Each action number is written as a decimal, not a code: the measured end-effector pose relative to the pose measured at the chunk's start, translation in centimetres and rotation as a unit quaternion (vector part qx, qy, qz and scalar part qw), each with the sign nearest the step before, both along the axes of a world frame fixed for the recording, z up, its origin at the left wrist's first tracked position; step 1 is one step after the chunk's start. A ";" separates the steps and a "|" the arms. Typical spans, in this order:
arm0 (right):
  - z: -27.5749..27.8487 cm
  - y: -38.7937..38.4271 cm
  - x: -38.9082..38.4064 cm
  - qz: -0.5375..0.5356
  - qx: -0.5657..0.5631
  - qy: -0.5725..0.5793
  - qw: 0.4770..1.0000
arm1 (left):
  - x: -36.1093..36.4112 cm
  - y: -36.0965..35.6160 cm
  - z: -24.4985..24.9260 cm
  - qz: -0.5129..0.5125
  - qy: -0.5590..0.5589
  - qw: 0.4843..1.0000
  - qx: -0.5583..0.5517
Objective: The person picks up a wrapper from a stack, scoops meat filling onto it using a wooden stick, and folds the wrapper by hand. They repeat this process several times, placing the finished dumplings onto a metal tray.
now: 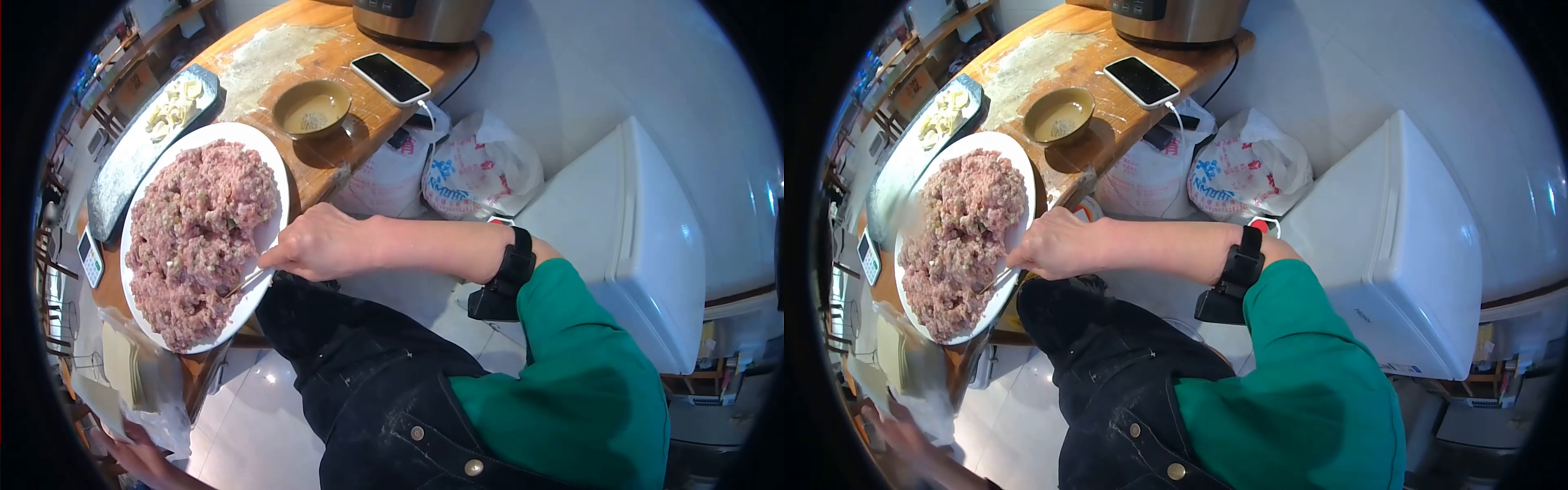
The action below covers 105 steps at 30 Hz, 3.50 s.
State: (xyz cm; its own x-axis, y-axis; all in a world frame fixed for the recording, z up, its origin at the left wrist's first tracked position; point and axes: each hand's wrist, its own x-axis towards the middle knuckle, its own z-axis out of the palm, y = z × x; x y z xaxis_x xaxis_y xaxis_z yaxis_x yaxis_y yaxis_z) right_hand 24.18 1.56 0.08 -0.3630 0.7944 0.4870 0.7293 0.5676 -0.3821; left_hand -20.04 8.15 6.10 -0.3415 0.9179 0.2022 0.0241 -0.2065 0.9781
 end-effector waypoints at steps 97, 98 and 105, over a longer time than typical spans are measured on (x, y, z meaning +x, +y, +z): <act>3.6 -2.1 1.7 -0.022 0.113 -0.065 0.991 | 17.5 -7.0 -3.8 -0.167 -0.391 0.902 -0.081; 4.6 -1.8 3.4 -0.086 0.125 -0.077 0.985 | 17.3 -6.8 -4.0 -0.161 -0.406 0.895 -0.092; 6.7 3.0 12.4 -0.255 0.009 -0.306 0.917 | 18.5 -7.4 -5.2 -0.240 -0.328 0.906 -0.120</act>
